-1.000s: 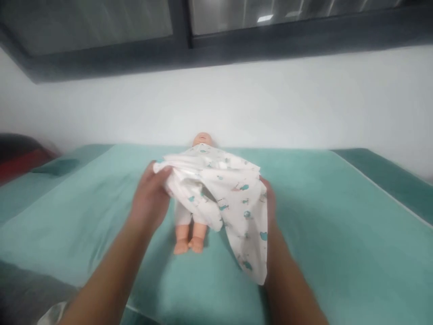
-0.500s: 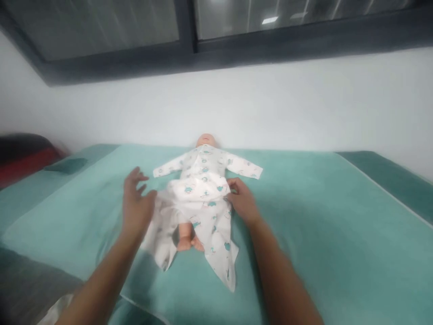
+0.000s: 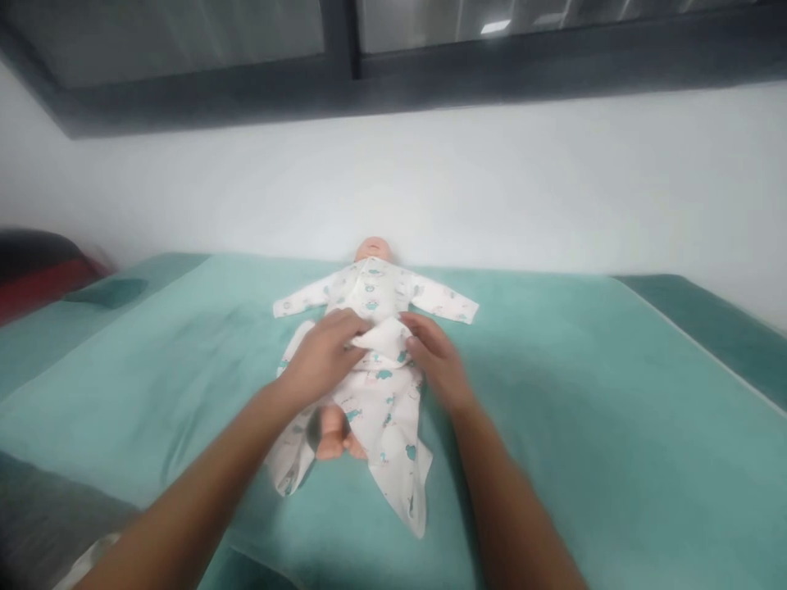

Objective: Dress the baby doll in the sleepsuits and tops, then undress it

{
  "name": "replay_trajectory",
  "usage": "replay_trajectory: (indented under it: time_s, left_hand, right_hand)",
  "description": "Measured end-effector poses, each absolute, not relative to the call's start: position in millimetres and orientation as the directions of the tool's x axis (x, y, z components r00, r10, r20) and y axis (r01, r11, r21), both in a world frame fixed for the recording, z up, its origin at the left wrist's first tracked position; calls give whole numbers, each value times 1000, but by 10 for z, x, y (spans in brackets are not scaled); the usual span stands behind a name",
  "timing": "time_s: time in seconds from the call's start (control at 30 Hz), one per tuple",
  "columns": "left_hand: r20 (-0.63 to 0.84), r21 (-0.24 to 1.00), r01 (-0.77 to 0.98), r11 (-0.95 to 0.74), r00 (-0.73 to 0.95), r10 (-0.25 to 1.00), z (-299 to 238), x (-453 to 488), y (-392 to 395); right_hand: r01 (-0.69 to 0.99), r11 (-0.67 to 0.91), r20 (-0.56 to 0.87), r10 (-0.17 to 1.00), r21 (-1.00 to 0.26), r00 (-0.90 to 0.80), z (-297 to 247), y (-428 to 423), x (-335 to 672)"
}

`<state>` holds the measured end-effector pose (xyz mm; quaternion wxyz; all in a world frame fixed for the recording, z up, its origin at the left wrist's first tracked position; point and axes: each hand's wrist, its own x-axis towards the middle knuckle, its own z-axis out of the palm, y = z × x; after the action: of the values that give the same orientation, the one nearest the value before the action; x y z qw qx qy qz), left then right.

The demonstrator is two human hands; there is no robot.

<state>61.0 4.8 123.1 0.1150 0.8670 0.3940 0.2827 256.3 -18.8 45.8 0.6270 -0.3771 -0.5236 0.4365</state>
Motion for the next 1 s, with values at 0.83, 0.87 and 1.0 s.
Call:
replay_trajectory:
  time_s: [0.83,0.87,1.0]
  left_hand:
    - [-157,986,122,112,470,868,1679,774,-232]
    - [-160,983,158,99,449,879,1685,774,-221]
    - [-212,933,360,11,523,825,1700,725,-189]
  right_hand:
    - [-492,47,152,973,-869,-176,518,-392,2680]
    - [-453,1,128,960,-891,-250,495,-390,2681]
    - [-408,-81,40,959,-909,-279,431,-347,2665]
